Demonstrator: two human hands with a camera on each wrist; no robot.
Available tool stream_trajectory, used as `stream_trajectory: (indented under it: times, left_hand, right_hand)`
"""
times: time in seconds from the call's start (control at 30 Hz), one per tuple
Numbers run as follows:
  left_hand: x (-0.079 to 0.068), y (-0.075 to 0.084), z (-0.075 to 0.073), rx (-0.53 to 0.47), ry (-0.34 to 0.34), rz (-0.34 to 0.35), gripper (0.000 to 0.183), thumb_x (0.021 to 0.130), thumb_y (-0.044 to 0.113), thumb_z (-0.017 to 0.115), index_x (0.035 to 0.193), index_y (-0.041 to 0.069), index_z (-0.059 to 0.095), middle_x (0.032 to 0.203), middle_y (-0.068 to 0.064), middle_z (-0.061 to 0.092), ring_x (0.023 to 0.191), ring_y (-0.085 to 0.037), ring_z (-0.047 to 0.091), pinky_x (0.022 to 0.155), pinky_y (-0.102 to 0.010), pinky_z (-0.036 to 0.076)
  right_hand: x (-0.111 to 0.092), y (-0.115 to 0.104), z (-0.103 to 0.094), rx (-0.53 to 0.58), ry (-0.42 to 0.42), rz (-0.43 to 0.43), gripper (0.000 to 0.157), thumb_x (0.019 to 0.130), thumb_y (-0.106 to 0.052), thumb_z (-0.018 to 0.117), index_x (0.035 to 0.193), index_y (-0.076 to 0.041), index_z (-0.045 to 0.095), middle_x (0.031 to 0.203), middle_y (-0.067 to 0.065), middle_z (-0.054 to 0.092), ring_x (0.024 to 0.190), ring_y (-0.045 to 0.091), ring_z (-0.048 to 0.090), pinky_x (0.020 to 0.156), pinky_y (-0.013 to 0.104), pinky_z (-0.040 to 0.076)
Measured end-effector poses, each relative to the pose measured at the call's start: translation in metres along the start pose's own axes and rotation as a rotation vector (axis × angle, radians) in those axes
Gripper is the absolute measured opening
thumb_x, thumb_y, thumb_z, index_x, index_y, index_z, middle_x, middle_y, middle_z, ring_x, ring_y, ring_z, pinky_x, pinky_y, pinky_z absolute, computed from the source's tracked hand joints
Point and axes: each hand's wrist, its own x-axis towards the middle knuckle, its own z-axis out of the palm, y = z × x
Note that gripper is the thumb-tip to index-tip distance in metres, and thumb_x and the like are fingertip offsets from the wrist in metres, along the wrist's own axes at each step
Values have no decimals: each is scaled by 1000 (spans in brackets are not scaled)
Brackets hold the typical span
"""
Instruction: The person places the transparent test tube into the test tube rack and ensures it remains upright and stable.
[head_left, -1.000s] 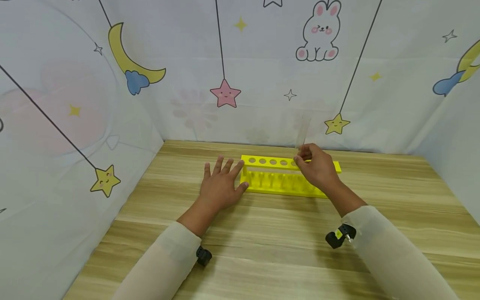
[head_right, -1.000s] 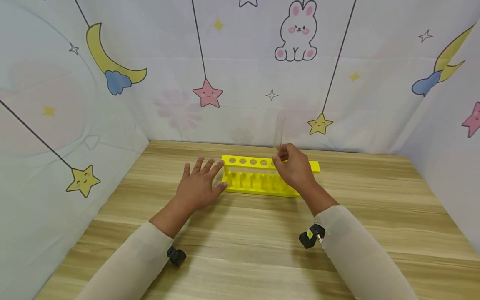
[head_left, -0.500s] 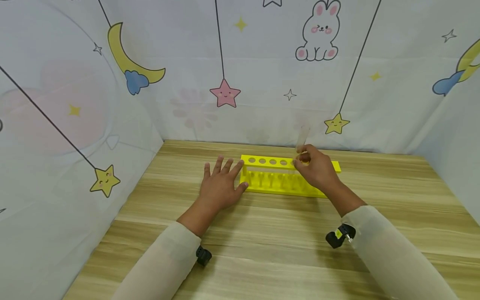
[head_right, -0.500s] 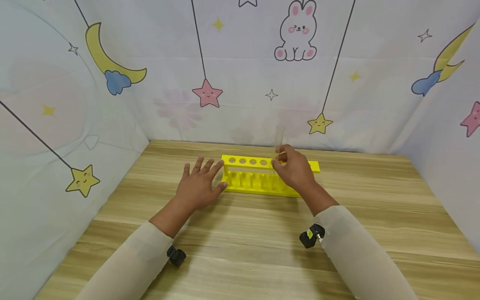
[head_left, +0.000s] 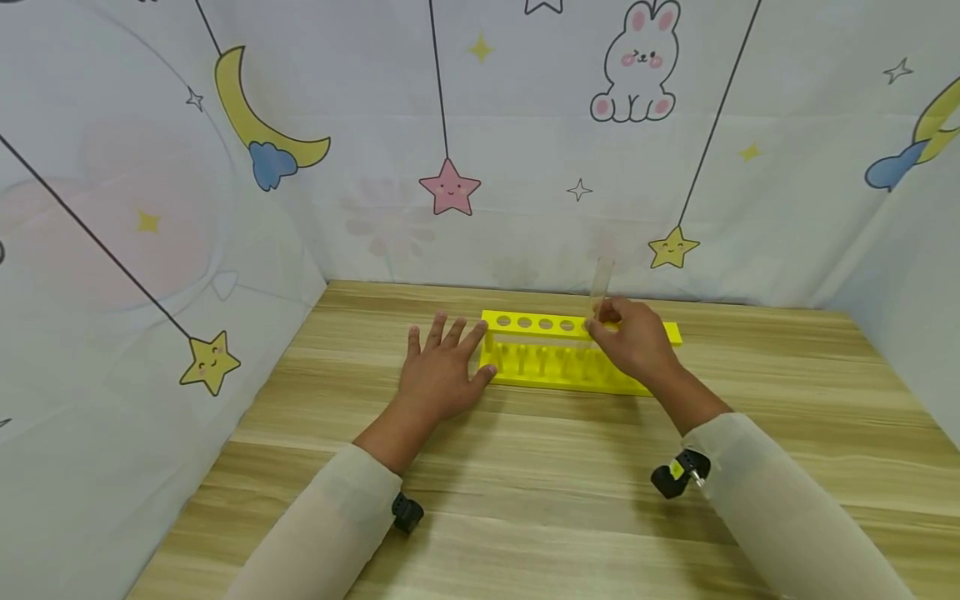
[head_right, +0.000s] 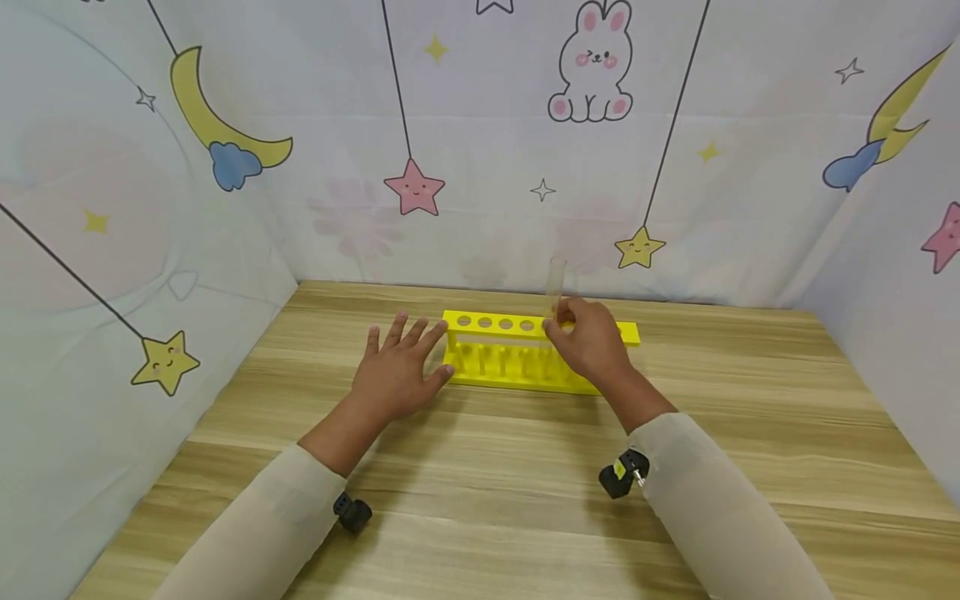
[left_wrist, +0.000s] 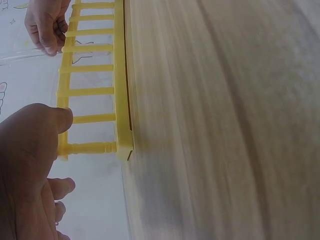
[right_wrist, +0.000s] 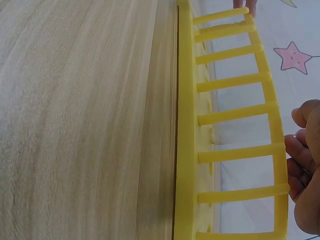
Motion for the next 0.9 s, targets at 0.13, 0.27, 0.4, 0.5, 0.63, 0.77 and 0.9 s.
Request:
stream_trajectory:
  times: [0.13, 0.27, 0.4, 0.5, 0.63, 0.77, 0.9]
  left_hand:
    - [0, 0, 1, 0, 5, 3, 71, 104, 63, 43, 165, 33, 22, 168, -7, 23, 157, -33, 2, 120, -65, 2]
    - [0, 0, 1, -2, 4, -1, 72, 104, 62, 43, 165, 33, 21, 168, -7, 23, 157, -32, 2, 120, -65, 2]
    - [0, 0, 2, -1, 6, 0, 71, 104, 62, 43, 165, 33, 21, 168, -7, 23, 157, -32, 1, 120, -65, 2]
    - [0, 0, 1, 3, 8, 3, 71, 104, 62, 43, 165, 33, 21, 168, -7, 23, 157, -33, 2, 120, -65, 2]
    - [-1, 0, 1, 4, 5, 2, 71, 104, 62, 43, 165, 33, 21, 168, -7, 23, 156, -33, 1, 120, -65, 2]
    - [-1, 0, 1, 3, -3, 0, 71, 104, 62, 43, 165, 33, 20, 168, -7, 22, 156, -33, 1, 120, -65, 1]
    - [-1, 0, 0, 6, -3, -3, 71, 104, 61, 42, 165, 33, 20, 168, -7, 22, 157, -33, 2, 120, -65, 1]
  right_hand:
    - [0, 1, 0, -6, 2, 0, 38, 101, -29, 67, 128, -2, 66, 120, 16, 68, 119, 37, 59, 101, 55, 49]
    - [-1, 2, 1, -1, 8, -17, 37, 100, -27, 68, 127, -1, 66, 120, 16, 68, 118, 37, 59, 100, 55, 49]
    - [-1, 3, 1, 2, 15, -33, 38, 100, -26, 68, 128, -1, 67, 119, 16, 69, 117, 38, 59, 99, 56, 49]
    - [-1, 4, 1, -3, 20, -39, 39, 100, -26, 68, 129, 0, 67, 119, 17, 69, 116, 38, 60, 99, 56, 49]
    - [-2, 5, 2, -9, 21, -51, 39, 100, -26, 68, 129, 0, 67, 119, 17, 69, 116, 38, 60, 99, 56, 48]
    - [-3, 7, 2, -17, 20, -62, 43, 100, -27, 69, 132, 1, 64, 121, 18, 69, 118, 38, 59, 101, 56, 47]
    - [-5, 9, 1, -13, 27, -64, 51, 100, -29, 69, 140, 0, 59, 123, 18, 68, 121, 39, 57, 103, 57, 45]
